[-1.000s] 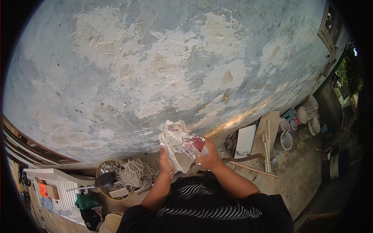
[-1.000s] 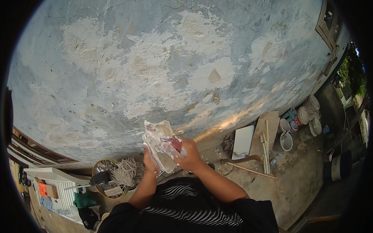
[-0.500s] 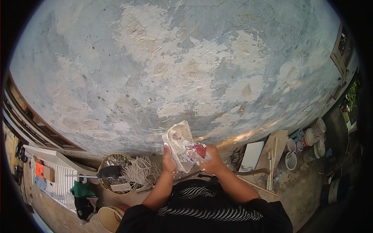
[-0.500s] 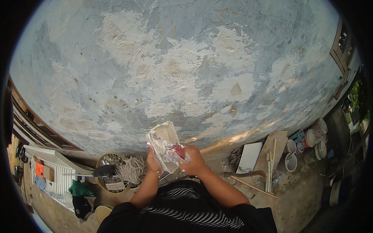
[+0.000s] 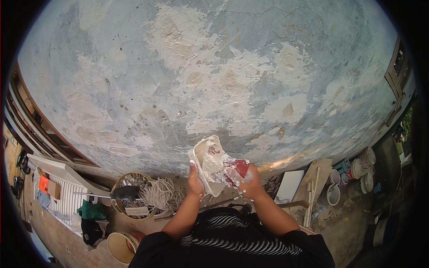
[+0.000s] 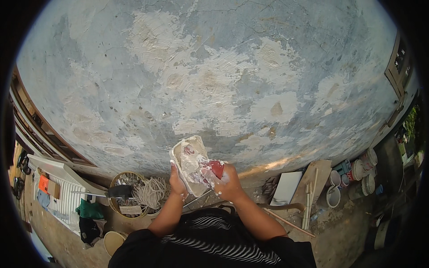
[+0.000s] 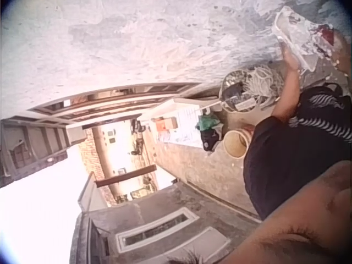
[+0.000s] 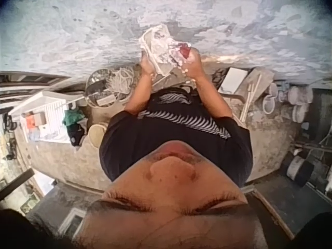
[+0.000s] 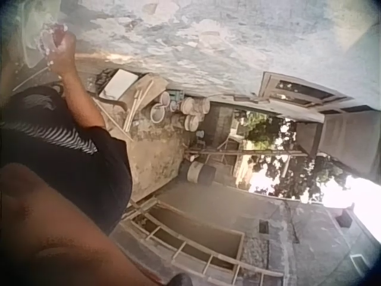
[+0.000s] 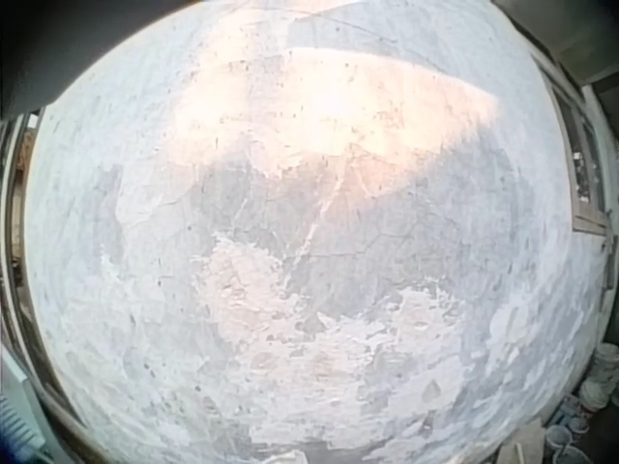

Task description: The recorder is patching holes and imperfections on a wall using plaster putty and a putty knife.

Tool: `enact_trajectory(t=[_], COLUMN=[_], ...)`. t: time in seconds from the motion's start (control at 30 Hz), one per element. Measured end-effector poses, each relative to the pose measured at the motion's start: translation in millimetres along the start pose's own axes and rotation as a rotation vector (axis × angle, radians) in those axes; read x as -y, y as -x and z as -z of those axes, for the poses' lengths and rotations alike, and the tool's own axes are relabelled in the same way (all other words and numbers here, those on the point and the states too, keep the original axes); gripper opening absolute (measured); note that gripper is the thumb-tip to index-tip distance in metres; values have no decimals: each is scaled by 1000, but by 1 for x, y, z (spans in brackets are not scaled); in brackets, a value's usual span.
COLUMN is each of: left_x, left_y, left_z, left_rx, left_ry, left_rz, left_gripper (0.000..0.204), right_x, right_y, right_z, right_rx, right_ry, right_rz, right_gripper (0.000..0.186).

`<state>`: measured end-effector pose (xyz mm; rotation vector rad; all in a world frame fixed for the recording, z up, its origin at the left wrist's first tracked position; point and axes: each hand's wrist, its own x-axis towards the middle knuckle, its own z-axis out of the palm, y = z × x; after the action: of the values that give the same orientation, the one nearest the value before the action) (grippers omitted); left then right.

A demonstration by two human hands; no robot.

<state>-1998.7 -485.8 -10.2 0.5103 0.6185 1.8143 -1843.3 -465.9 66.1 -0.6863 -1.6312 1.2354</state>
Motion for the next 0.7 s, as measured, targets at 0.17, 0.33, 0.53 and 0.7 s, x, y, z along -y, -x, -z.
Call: enact_trajectory(t=[0.17, 0.33, 0.53, 0.7], left_x=[-5, -1, -18, -39], left_y=[0, -4, -2, -5], left_z=[8, 16, 14, 25], left_rx=[-8, -30, -235, -171], left_ry=[95, 97, 21, 120], left_rz=[6, -33, -27, -128], left_gripper=[61, 60, 60, 63], right_x=[7, -16, -20, -5], right_y=[-13, -11, -20, -32], right_z=[5, -8, -10, -8], right_rx=[-174, 173, 154, 71], right_ry=[103, 260, -31, -99], right_rz=[-49, -108, -280, -296], right_gripper=[12, 15, 14, 15])
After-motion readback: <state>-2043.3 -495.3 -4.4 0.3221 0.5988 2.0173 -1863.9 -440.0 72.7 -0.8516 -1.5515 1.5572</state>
